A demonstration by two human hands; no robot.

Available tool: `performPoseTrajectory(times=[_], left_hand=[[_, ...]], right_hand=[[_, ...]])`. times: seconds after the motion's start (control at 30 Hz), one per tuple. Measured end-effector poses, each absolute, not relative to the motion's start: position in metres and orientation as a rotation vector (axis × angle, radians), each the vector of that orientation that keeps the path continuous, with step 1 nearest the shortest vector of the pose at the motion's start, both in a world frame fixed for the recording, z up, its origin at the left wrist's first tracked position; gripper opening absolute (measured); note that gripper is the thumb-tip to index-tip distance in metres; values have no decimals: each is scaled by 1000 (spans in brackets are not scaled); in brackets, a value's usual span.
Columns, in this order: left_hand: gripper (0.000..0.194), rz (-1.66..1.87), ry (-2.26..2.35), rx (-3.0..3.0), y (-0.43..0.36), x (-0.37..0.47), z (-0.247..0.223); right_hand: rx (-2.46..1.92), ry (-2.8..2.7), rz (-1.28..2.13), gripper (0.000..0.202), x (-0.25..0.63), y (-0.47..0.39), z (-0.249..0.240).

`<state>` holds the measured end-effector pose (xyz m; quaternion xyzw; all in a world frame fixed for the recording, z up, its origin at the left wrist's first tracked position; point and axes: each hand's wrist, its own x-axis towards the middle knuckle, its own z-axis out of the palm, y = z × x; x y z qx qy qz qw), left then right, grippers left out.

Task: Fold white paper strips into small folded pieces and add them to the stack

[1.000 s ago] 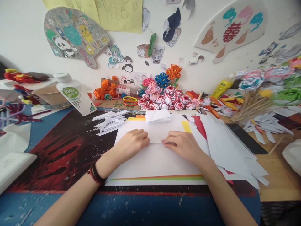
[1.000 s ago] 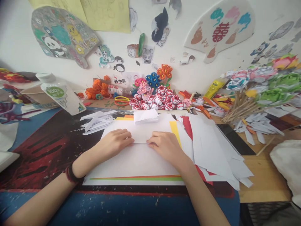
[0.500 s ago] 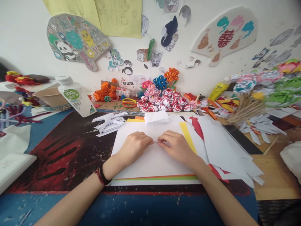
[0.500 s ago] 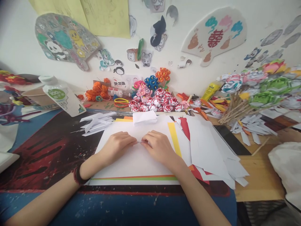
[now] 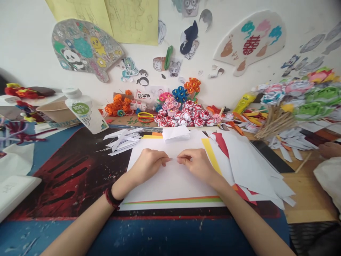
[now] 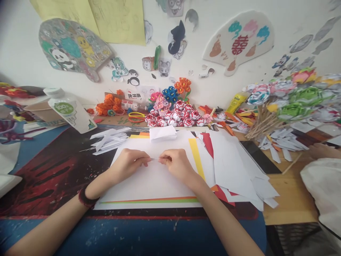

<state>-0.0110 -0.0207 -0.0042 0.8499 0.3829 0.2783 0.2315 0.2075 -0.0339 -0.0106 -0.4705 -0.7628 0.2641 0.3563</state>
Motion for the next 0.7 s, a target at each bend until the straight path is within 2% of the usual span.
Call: performPoseTrajectory(times=[0.27,0.5,0.6,0.7], left_hand=[[21,743,1065,2263,-17,-17,0],[17,805,1184,2193,-15,-23,12],[18,940,1397,2238,-10,-47,24],[28,1044,1819,2230,-7,-84,30]], right_hand=[[-1261,-1891,663,16,211,-29,-14],[-1202,-1836,708,11,215,-21,-13],[-1271,-1745,537,12,223,-15,-13],[-1255,-1713,361,16,231,-4,-11]])
